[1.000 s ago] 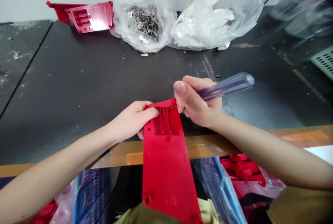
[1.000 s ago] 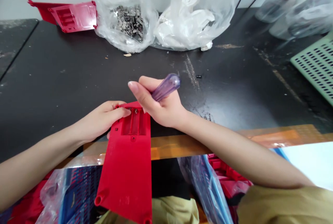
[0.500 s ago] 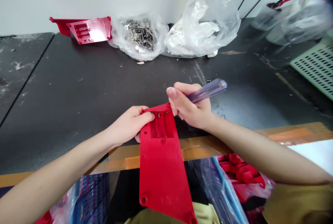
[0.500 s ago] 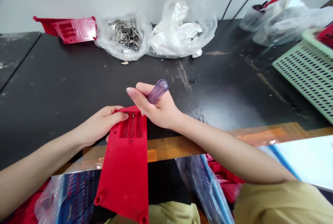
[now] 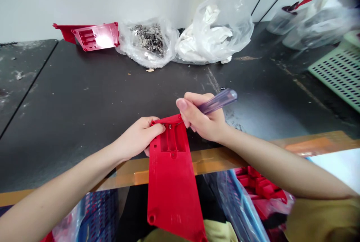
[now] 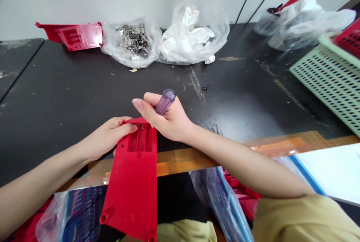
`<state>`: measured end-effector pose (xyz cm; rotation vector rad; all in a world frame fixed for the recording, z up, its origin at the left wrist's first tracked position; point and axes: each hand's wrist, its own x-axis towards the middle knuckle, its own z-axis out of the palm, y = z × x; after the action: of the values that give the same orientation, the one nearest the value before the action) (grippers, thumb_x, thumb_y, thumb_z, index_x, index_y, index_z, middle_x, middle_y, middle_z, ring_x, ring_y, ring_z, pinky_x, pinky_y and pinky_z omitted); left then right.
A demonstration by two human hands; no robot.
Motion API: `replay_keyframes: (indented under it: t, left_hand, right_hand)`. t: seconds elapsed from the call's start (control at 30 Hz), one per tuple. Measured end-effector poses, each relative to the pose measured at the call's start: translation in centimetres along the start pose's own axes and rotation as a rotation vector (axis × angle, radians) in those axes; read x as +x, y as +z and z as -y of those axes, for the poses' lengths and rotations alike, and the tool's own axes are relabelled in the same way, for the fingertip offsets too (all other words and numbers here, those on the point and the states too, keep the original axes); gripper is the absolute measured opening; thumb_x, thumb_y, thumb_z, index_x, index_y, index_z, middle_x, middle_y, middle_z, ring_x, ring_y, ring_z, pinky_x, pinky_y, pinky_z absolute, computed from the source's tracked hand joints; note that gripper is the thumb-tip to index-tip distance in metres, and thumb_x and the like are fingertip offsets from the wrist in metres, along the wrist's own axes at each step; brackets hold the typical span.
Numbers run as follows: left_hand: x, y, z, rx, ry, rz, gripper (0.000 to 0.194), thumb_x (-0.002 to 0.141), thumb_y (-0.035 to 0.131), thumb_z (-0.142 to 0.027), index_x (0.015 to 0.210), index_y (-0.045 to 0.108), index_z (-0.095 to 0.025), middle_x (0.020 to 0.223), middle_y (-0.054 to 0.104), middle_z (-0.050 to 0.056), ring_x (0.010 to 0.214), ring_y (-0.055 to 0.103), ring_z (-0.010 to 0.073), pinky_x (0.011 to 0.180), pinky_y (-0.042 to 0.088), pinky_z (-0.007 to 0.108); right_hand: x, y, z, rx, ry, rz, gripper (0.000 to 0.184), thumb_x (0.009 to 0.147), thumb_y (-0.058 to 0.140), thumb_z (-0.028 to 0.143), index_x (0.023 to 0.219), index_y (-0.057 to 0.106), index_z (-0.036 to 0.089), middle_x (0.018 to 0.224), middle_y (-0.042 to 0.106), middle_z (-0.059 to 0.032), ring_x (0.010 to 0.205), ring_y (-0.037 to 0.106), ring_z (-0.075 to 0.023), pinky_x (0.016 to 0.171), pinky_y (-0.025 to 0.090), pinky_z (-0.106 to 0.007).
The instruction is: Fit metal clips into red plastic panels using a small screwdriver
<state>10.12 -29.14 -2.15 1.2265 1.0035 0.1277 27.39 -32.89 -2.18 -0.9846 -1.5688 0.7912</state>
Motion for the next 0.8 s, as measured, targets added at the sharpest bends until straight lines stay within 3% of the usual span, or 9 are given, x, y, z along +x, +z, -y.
replay_keyframes:
  t: [0.2,0.33,0.8]
  left_hand:
    - [-0.14,0.12,-0.12,-0.019,-0.026,0.010,0.023,0.089,0.043,-0.012,0.069,0.054,-0.016,0.043,0.051,-0.008,0.032,0.043,0.0037,0.031,0.035,0.011]
    - [-0.10,0.18,-0.17,-0.011,-0.025,0.006,0.023,0.089,0.043,-0.011,0.068,0.053,-0.016,0.042,0.050,-0.008,0.032,0.042,0.0040,0.031,0.035,0.011]
    - [-0.05,0.15,-0.16,-0.010,-0.016,0.007,0.023,0.087,0.043,-0.013,0.066,0.052,-0.017,0.042,0.050,-0.007,0.032,0.042,0.0048,0.032,0.036,0.012]
  right_hand:
    - [-0.07,0.04,0.23,-0.067,-0.042,0.039,0.054,0.095,0.058,0.040,0.052,0.034,0.019,0.047,0.028,0.0070,0.043,0.027,-0.0043,0.042,0.021,-0.025]
    - [0.05,0.10,0.18,-0.049,-0.038,0.047,0.056,0.097,0.052,0.045,0.052,0.032,0.020,0.046,0.027,0.0069,0.042,0.026,-0.0048,0.041,0.020,-0.025]
    - [0.04,0.45,0.13,0.020,0.025,-0.011,0.057,0.095,0.054,0.050,0.051,0.033,0.020,0.047,0.027,0.0068,0.042,0.027,-0.0047,0.041,0.020,-0.025]
